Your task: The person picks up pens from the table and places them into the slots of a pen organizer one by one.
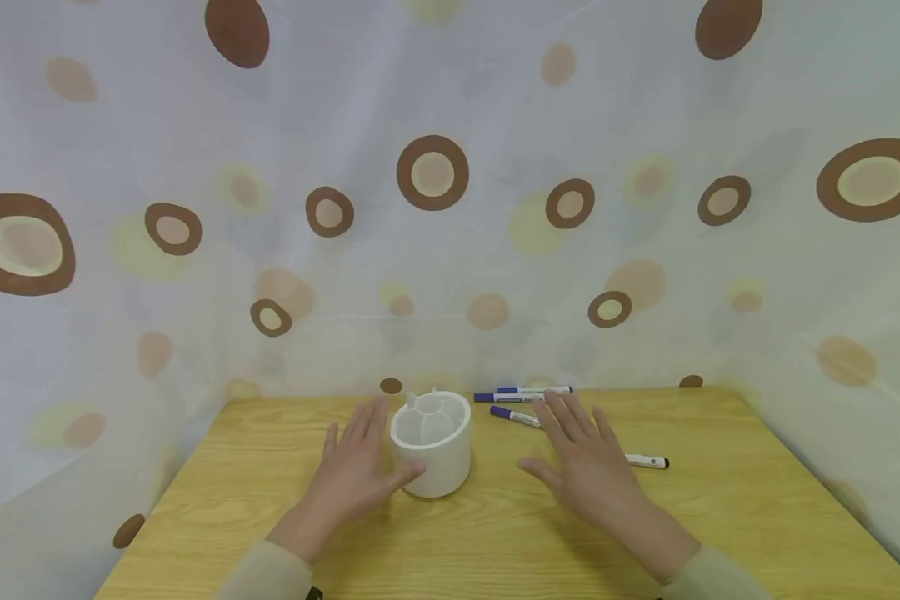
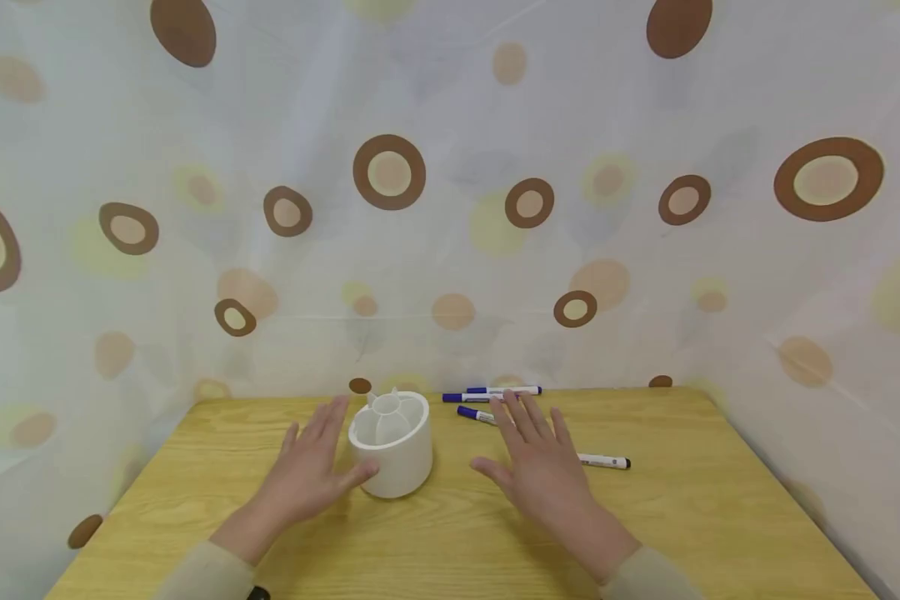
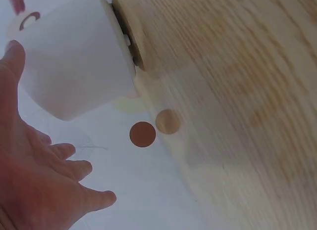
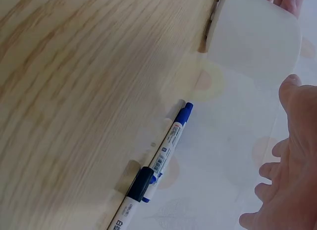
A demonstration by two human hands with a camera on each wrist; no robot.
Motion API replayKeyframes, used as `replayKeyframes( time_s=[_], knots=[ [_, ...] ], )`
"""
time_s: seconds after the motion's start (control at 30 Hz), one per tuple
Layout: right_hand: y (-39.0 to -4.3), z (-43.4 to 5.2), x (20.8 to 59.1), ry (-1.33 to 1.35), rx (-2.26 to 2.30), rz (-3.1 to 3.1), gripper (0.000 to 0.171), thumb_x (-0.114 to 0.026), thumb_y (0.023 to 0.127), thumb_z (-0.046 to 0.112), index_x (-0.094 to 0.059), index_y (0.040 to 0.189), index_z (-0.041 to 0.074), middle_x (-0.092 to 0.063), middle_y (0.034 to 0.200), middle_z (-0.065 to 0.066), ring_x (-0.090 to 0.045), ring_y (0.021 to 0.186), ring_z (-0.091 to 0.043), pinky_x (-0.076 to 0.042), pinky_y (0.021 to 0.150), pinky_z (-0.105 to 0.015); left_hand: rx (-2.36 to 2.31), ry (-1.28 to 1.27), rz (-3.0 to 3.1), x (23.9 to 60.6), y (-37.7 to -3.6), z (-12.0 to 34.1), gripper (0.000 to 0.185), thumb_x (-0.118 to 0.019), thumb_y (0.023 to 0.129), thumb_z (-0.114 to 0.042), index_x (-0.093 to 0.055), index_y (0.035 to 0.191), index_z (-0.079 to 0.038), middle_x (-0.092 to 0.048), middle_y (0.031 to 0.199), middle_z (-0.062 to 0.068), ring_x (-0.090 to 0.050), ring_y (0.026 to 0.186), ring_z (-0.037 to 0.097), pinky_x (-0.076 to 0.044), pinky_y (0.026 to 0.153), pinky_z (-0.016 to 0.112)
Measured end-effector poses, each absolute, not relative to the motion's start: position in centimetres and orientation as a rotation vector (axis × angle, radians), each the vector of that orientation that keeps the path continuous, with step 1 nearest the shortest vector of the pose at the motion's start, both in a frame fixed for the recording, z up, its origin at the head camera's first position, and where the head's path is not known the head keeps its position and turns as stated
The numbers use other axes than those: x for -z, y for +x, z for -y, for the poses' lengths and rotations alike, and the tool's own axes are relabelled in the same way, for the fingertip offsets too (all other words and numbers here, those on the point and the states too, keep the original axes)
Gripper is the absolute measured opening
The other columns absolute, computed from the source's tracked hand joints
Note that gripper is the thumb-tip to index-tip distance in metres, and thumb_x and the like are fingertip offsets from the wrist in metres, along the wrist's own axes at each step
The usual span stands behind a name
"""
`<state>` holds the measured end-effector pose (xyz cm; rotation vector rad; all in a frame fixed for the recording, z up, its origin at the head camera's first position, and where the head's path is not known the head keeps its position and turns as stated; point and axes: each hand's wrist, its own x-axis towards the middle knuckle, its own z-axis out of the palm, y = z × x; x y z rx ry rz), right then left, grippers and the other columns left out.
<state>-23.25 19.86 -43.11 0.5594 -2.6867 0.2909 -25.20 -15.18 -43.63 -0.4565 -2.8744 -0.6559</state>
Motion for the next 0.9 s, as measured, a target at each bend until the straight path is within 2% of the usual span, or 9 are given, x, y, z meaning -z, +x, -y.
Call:
replayKeyframes(
  time_s=[0.13,0.27,0.47,0.7,0.9],
  knots=[
    [-23.4,-19.1,43.2,0.572,-0.319,2.704,0.087,-0.064,0.109,0.056,-0.033,0.173,0.007,-0.030,0.178,-0.017,-0.023,0.165,-0.041,-0.016,0.130,-0.071,0.720,-0.467,2.852,43.7,-25.5,14.9,0.114,-0.074,0.097,-0.070,-0.022,0.175,-0.004,-0.029,0.178,0.023,-0.023,0.164,0.046,-0.008,0.128,0.077],
    [-23.4,-18.4,43.4,0.592,-0.330,2.689,0.083,-0.068,0.108,0.052,-0.038,0.171,0.006,-0.036,0.175,-0.019,-0.028,0.163,-0.044,-0.020,0.127,-0.074,0.798,-0.489,2.836,43.6,-25.6,14.3,0.112,-0.074,0.098,-0.068,-0.020,0.176,-0.007,-0.032,0.175,0.025,-0.027,0.163,0.045,-0.011,0.127,0.079],
    [-23.6,-17.3,43.6,0.613,-0.352,2.695,0.083,-0.069,0.108,0.052,-0.040,0.170,0.004,-0.039,0.174,-0.018,-0.031,0.162,-0.043,-0.022,0.128,-0.072,0.883,-0.509,2.798,43.4,-25.7,13.8,0.109,-0.076,0.100,-0.061,-0.023,0.174,-0.002,-0.034,0.173,0.027,-0.036,0.159,0.047,-0.017,0.123,0.082],
    [-24.3,-15.9,43.9,0.667,-0.369,2.743,0.083,-0.068,0.108,0.051,-0.038,0.171,0.005,-0.037,0.175,-0.017,-0.031,0.162,-0.043,-0.021,0.129,-0.070,0.982,-0.492,2.798,43.9,-26.4,13.8,0.109,-0.076,0.102,-0.057,-0.019,0.174,0.001,-0.033,0.175,0.027,-0.036,0.158,0.049,-0.019,0.121,0.084],
    [-24.7,-14.8,44.2,0.727,-0.419,2.733,0.082,-0.069,0.109,0.049,-0.038,0.171,0.004,-0.037,0.176,-0.016,-0.032,0.162,-0.041,-0.021,0.130,-0.067,1.091,-0.501,2.775,44.4,-26.8,13.8,0.110,-0.078,0.100,-0.057,-0.018,0.174,-0.001,-0.039,0.172,0.024,-0.044,0.153,0.048,-0.025,0.121,0.082]
  ],
)
